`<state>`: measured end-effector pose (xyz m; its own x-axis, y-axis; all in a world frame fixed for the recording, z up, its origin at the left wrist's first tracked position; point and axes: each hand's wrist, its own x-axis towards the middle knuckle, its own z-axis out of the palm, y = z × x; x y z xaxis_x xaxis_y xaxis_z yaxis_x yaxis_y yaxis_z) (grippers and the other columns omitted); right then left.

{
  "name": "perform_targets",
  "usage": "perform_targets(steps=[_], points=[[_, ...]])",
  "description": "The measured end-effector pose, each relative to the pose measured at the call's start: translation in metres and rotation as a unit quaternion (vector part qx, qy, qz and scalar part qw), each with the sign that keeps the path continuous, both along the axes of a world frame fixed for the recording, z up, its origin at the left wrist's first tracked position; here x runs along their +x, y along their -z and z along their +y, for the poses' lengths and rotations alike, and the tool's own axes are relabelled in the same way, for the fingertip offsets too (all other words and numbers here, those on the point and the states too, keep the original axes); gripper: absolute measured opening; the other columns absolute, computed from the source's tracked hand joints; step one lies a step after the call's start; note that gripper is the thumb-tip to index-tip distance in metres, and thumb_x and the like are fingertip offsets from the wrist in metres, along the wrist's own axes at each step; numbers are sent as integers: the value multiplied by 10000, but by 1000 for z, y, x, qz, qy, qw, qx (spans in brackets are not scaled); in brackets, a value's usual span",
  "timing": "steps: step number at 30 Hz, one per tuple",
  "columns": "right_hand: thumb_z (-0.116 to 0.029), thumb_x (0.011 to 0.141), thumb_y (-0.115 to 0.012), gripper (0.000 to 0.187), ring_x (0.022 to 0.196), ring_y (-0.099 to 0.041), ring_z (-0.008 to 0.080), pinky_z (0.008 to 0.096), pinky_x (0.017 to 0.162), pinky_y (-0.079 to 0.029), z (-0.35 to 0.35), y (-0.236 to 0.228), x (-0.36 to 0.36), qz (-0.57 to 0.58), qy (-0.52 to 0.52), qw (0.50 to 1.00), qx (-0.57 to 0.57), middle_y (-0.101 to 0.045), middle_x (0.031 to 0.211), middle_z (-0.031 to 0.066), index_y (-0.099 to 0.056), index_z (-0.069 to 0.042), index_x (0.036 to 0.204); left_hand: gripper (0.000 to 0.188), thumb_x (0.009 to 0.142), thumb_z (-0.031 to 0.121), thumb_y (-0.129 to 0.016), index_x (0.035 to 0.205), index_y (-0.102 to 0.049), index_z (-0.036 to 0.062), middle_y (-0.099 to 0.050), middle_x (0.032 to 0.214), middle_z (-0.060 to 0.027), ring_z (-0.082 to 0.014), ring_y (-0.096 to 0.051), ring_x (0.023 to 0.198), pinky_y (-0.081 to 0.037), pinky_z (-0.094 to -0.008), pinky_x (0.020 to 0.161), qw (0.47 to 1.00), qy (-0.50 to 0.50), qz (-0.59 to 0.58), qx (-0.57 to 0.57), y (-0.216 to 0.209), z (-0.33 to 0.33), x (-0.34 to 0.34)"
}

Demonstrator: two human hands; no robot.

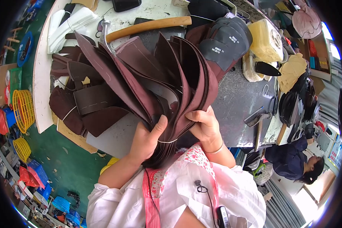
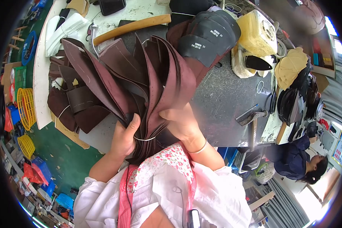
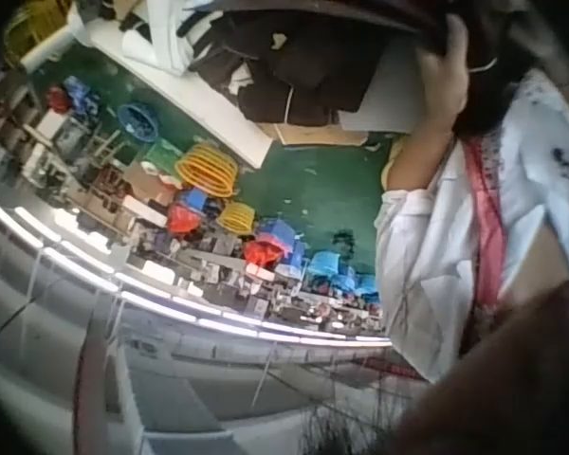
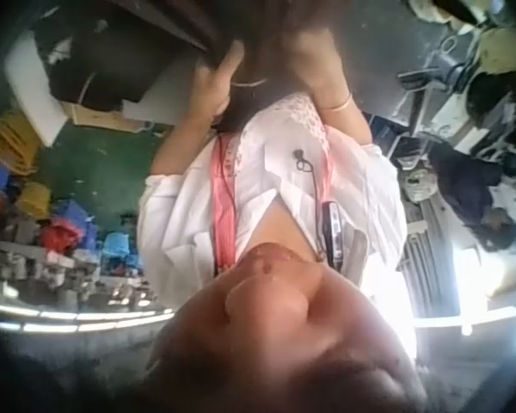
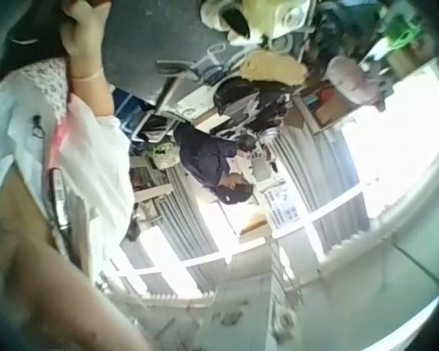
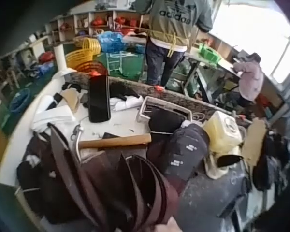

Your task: The person assembles leather shoe parts by sorting leather pieces and shoe soles, then using a hammer and punch tool to process them on a work surface.

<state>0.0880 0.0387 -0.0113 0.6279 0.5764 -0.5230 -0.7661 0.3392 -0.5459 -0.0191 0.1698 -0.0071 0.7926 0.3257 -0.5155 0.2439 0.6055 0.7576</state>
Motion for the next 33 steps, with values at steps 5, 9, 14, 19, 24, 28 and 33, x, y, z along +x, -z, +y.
perform_targets(steps=[5,9,14,19,24,28,33], points=[[99,690,-482,564,1042,-597,326,430,955,-467,-2,3,0,3,33,998,51,-586,1149,199,-452,72,1252,254,867,121,-662,1068,-604,-22,-636,1007,-49,-121,-592,900,-462,-265,815,998,17,2,-68,-5,4,1],[97,683,-485,582,1066,-590,322,424,967,-462,-4,7,-1,6,18,999,47,-582,1161,196,-447,63,1263,283,845,71,-662,1100,-579,-20,-627,1041,-66,-138,-597,946,-464,-282,855,992,3,5,-127,-2,4,-3],[-17,656,-552,540,854,-596,346,489,821,-491,0,9,-5,-30,28,991,124,-592,971,169,-485,49,1188,375,839,20,-613,1197,-513,-24,-600,1116,-97,-177,-585,1025,-455,-315,914,988,-8,-37,-149,-4,6,-5],[27,662,-519,575,954,-597,386,504,856,-496,-6,2,-9,15,10,995,95,-582,1084,218,-456,71,1232,394,856,34,-585,1232,-483,-24,-585,1151,-100,-189,-570,1062,-441,-325,938,990,-7,-59,-131,2,6,-17],[162,681,-449,622,1157,-539,331,455,1004,-426,-9,-15,4,39,-39,997,57,-533,1252,199,-414,79,1297,399,875,68,-585,1247,-472,-17,-572,1168,-91,-172,-548,1084,-427,-306,938,991,29,-60,-116,5,8,-22],[123,700,-488,596,1145,-547,309,419,1003,-429,-14,-8,-1,19,-24,999,39,-540,1248,186,-422,73,1290,316,903,135,-594,1178,-525,-6,-590,1085,-56,-129,-550,996,-432,-279,874,998,41,-34,-25,0,-1,-12],[21,700,-523,545,1015,-598,324,432,919,-481,-4,-12,-9,-28,74,996,31,-579,1132,207,-441,90,1235,213,922,154,-583,1076,-570,7,-607,996,-37,-108,-565,911,-455,-259,796,999,-4,-28,-17,-6,-10,-6]])
